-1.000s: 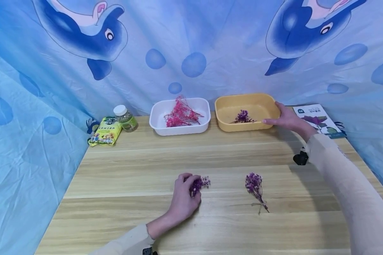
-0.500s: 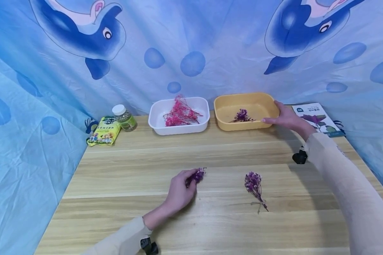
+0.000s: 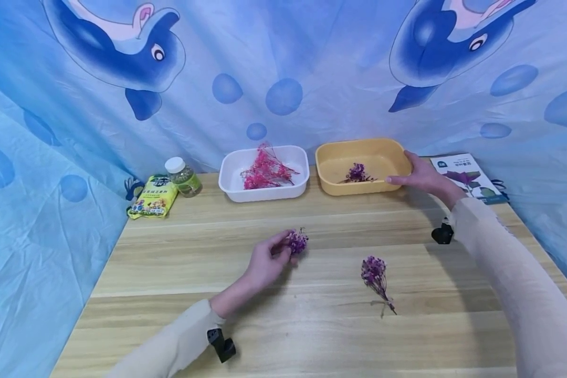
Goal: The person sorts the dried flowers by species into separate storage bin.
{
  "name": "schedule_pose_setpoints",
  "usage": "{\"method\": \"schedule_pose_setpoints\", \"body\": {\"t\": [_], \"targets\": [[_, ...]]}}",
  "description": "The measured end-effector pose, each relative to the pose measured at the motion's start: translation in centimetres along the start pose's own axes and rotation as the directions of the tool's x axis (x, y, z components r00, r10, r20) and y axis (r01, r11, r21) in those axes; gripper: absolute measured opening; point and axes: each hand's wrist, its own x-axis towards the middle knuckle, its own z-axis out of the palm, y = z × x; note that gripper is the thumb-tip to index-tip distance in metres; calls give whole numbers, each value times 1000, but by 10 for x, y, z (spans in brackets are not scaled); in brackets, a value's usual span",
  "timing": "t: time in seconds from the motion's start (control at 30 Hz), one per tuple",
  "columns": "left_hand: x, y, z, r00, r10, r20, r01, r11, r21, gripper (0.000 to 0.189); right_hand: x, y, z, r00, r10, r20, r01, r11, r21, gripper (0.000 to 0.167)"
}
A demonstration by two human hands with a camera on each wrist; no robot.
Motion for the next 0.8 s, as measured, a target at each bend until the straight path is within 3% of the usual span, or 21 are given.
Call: {"method": "schedule_pose_setpoints", "body": {"t": [0.43, 0.63, 0.8], "targets": [[55, 24, 0, 992, -124, -31, 118, 981, -155, 57, 1, 3, 1, 1000, -10, -14, 10, 1000, -22, 123], [93, 38, 8, 992, -126, -25, 116, 960, -256, 58, 1, 2, 1, 1000, -27, -16, 26, 999, -23, 123], [129, 50, 17, 995, -95, -3, 90, 952, -291, 59, 1, 2, 2, 999, -32, -21, 31, 999, -19, 121]]}}
